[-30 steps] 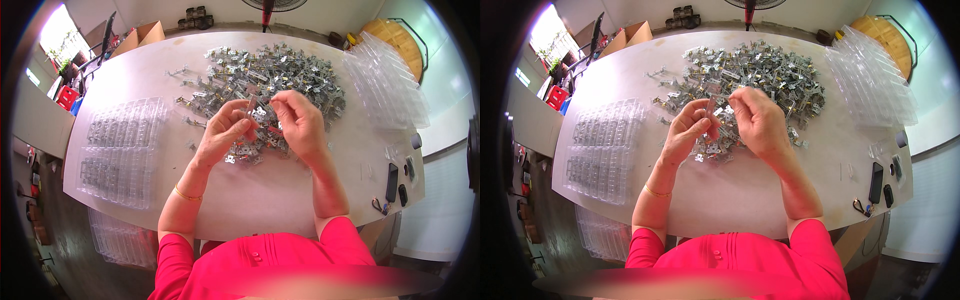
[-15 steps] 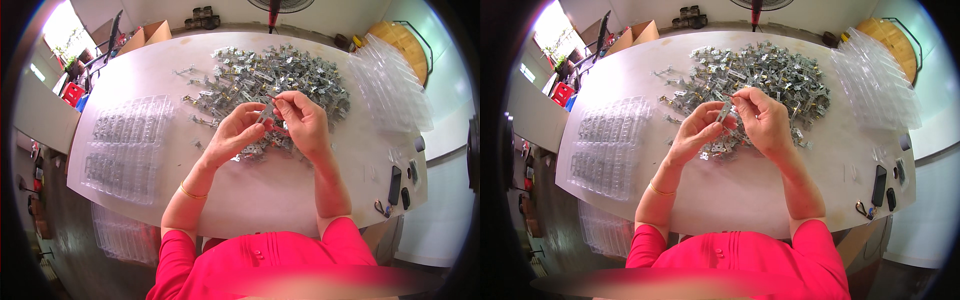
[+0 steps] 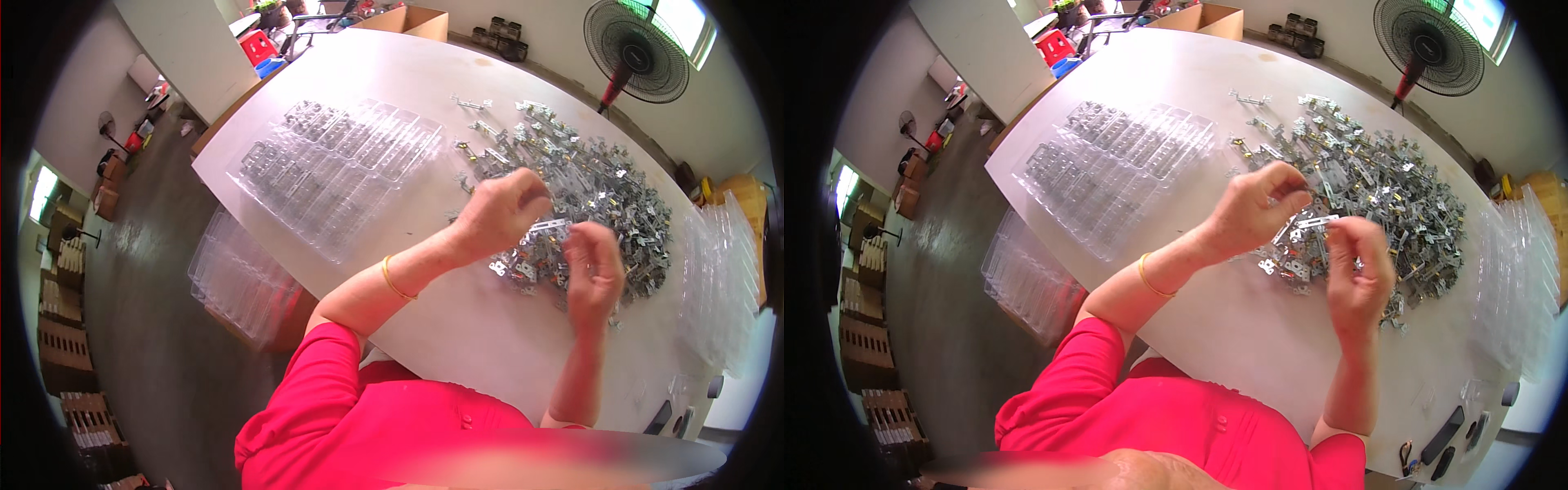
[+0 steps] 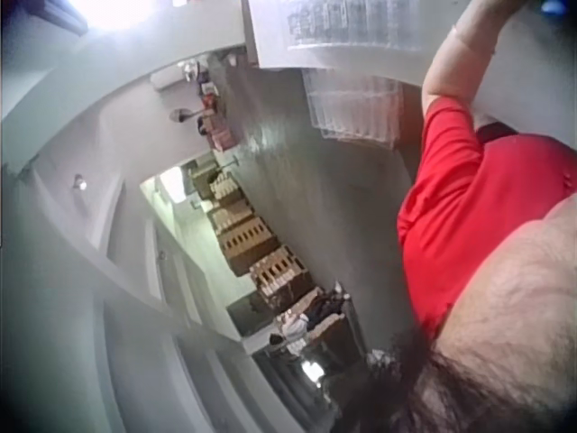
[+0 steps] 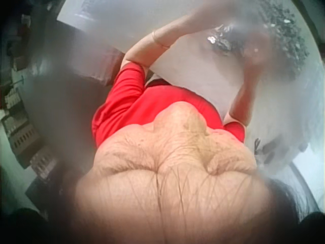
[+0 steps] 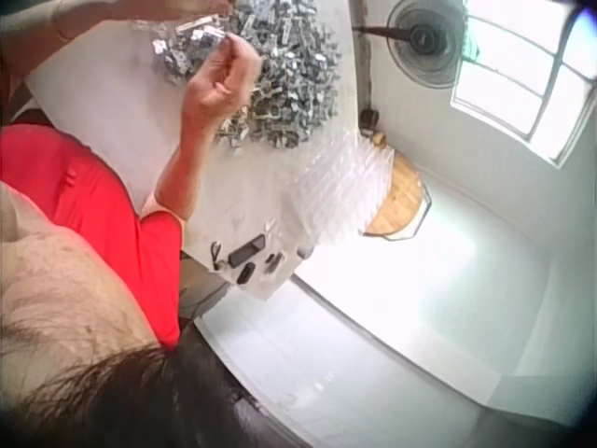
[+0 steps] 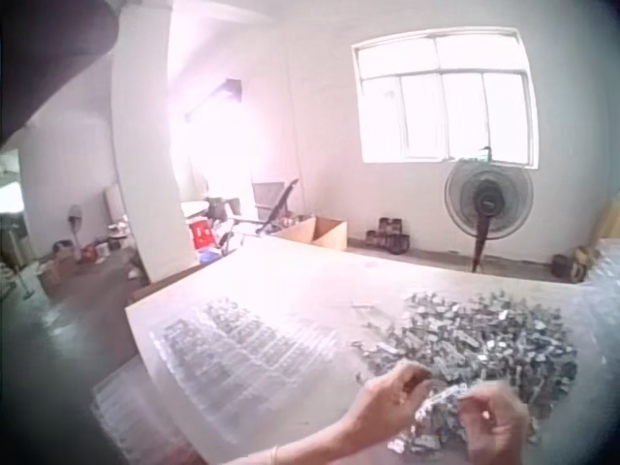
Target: Assembling small metal hinge components and placing them into organized plastic trays.
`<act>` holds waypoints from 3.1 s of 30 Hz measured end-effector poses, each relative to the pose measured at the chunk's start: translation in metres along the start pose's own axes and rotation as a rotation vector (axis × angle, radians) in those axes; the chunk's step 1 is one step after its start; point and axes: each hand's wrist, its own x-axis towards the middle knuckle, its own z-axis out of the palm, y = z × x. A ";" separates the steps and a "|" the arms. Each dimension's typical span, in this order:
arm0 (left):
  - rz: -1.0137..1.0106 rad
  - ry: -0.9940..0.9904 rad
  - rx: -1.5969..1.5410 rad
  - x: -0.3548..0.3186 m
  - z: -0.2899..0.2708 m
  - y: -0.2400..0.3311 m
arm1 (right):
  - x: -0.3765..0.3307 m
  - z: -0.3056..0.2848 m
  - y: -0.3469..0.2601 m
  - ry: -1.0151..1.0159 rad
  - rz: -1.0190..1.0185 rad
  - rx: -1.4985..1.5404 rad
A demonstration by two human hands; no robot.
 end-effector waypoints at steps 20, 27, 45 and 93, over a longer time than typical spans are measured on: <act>-0.350 0.455 0.639 -0.011 -0.313 -0.041 | -0.099 0.127 0.027 -0.685 -0.307 0.188; -0.349 0.409 0.648 -0.008 -0.318 -0.070 | -0.095 0.125 0.022 -0.725 -0.323 0.127; -0.546 0.142 1.000 0.048 -0.272 -0.115 | -0.095 0.123 0.027 -0.764 -0.276 0.148; -0.032 -0.020 0.941 -0.015 -0.135 -0.016 | -0.099 0.125 0.039 -0.705 -0.274 0.234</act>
